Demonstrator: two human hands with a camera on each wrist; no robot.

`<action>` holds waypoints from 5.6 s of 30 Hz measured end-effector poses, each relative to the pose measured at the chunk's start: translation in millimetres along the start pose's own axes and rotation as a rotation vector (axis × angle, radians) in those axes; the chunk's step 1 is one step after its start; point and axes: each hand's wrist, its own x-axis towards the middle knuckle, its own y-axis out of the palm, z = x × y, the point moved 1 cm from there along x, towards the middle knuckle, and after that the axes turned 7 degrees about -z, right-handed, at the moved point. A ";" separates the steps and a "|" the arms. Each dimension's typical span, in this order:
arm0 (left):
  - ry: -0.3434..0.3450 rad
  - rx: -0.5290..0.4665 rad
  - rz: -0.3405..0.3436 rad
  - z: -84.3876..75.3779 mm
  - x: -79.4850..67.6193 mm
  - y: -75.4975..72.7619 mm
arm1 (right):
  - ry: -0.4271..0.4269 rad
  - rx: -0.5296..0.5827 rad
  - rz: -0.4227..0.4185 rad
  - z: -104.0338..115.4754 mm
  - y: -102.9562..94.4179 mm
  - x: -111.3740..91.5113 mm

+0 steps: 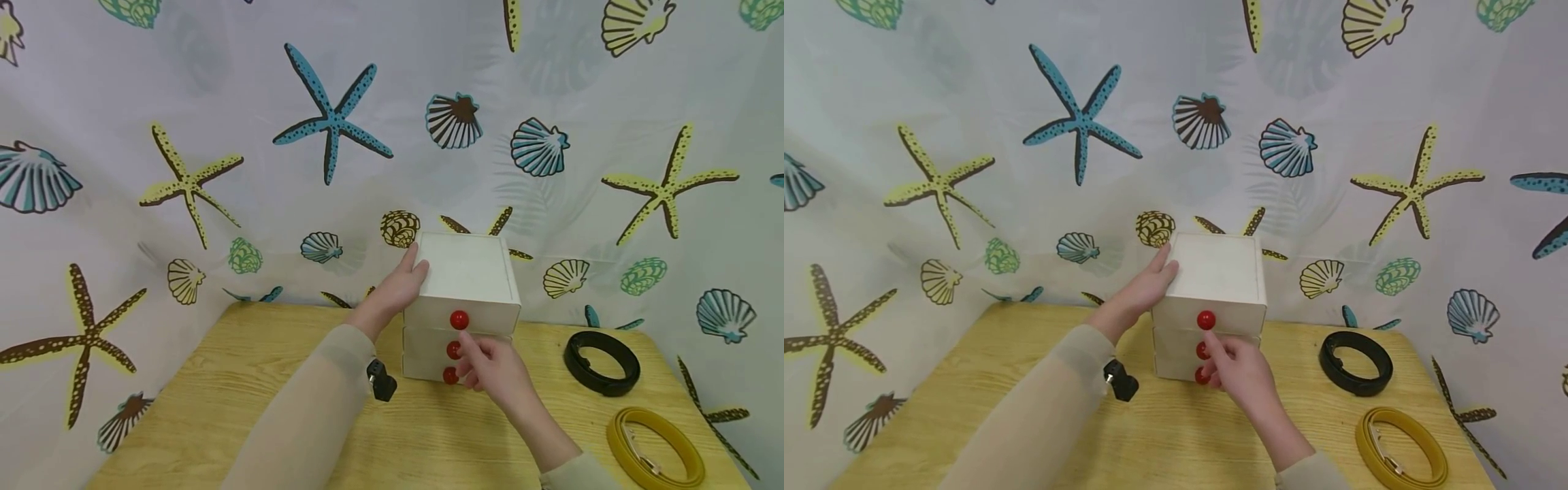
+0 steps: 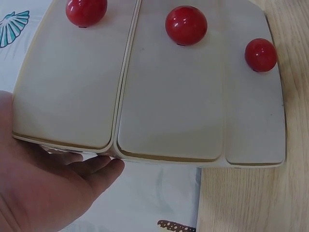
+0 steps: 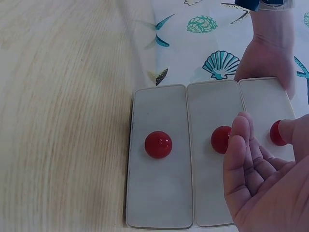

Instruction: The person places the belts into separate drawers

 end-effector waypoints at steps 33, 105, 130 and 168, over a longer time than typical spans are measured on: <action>-0.012 0.009 -0.008 0.3 1.2 1.2 | 0.118 0.027 0.006 -27.7 11.8 -3.9; -0.012 -0.020 0.000 3.3 -4.2 0.2 | 0.177 0.237 0.002 -32.3 35.7 5.6; 0.006 0.013 0.004 3.2 -3.6 0.2 | 0.182 0.203 -0.004 -32.5 34.1 -3.7; -0.016 0.016 0.003 4.8 -1.7 0.6 | 0.163 0.173 0.072 -36.8 28.1 -33.2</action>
